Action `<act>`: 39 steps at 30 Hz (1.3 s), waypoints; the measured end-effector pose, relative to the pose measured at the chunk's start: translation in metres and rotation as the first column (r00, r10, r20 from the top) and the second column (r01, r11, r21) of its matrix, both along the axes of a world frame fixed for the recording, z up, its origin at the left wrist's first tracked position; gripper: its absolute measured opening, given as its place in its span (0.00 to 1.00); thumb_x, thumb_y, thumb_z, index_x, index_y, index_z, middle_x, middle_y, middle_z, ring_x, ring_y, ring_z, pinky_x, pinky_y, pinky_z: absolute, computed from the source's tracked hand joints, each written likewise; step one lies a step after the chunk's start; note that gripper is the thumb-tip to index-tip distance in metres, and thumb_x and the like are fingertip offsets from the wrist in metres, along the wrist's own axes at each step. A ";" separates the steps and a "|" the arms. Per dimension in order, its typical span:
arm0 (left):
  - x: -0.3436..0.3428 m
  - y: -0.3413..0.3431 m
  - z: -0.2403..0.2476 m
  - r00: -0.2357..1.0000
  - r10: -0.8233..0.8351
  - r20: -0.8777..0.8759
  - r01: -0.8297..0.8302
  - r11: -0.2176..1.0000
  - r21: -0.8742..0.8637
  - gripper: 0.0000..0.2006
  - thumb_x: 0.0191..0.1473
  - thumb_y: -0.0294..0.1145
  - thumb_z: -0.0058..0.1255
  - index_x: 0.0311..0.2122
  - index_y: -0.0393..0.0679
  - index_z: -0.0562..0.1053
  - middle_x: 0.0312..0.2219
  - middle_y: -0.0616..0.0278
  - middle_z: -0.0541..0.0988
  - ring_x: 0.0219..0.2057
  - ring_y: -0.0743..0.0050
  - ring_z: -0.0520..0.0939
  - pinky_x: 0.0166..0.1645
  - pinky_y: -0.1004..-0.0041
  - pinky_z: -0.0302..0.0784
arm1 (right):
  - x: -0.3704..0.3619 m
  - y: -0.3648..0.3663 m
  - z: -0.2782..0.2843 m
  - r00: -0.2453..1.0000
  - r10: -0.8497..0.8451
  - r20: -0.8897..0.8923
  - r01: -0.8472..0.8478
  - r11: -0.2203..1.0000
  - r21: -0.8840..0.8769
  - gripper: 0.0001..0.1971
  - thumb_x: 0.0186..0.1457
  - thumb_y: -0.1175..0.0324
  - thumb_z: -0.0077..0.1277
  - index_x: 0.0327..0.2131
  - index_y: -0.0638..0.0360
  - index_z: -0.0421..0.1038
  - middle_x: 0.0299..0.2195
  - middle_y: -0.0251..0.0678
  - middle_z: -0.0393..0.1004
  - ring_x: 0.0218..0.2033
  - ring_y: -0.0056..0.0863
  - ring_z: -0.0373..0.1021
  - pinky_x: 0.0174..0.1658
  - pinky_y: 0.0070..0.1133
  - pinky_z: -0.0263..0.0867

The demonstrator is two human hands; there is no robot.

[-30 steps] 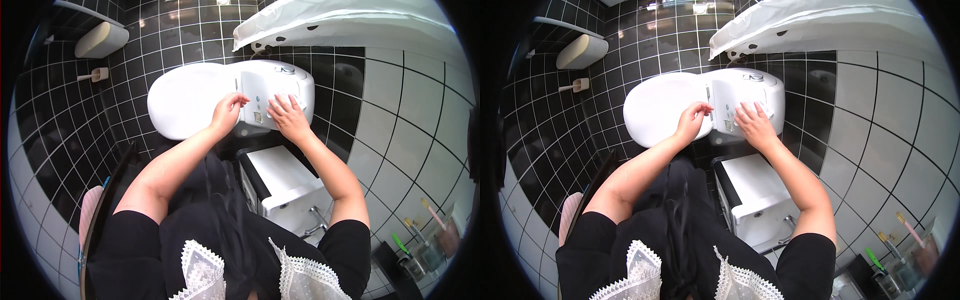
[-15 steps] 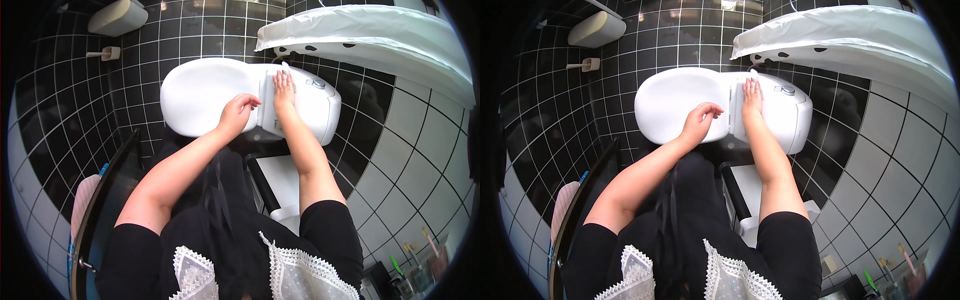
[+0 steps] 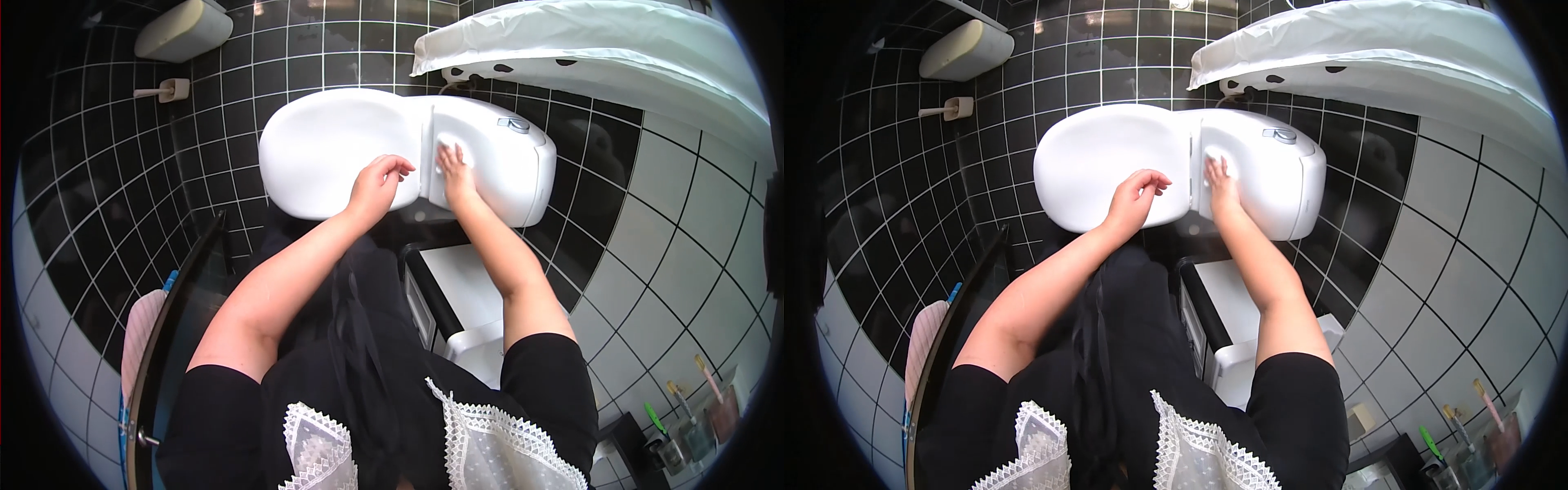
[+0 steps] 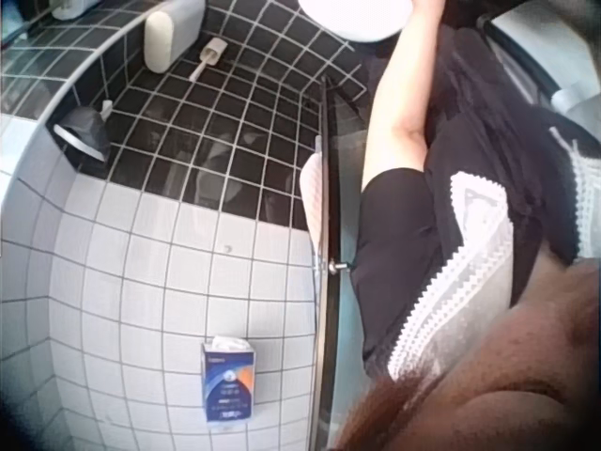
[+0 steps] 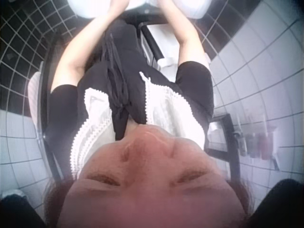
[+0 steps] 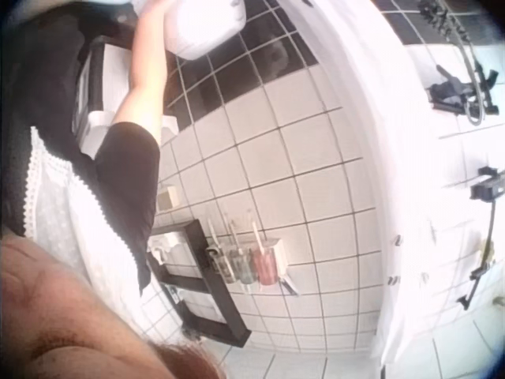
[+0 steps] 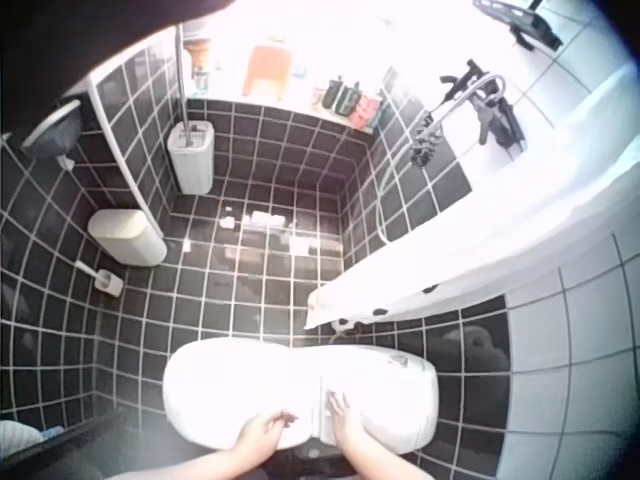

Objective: The person wipes the bathroom sink, toilet tank, and shelf using a wet wipe, and then rinses the sink faucet and handles by hand.

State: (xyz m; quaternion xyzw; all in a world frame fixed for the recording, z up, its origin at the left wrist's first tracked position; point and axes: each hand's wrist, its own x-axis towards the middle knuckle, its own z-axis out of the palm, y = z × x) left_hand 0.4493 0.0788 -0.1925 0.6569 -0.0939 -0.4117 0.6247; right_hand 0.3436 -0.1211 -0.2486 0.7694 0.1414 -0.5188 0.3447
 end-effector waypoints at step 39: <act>0.088 0.180 -0.109 0.828 -0.401 0.393 -0.056 0.637 0.769 0.27 0.53 0.26 0.54 0.59 0.50 0.67 0.59 0.54 0.65 0.59 0.52 0.68 0.61 0.59 0.67 | 0.016 0.126 -0.059 -0.049 -0.967 0.248 0.235 0.230 0.944 0.30 0.57 0.63 0.55 0.63 0.52 0.59 0.65 0.51 0.54 0.66 0.50 0.52 0.66 0.39 0.51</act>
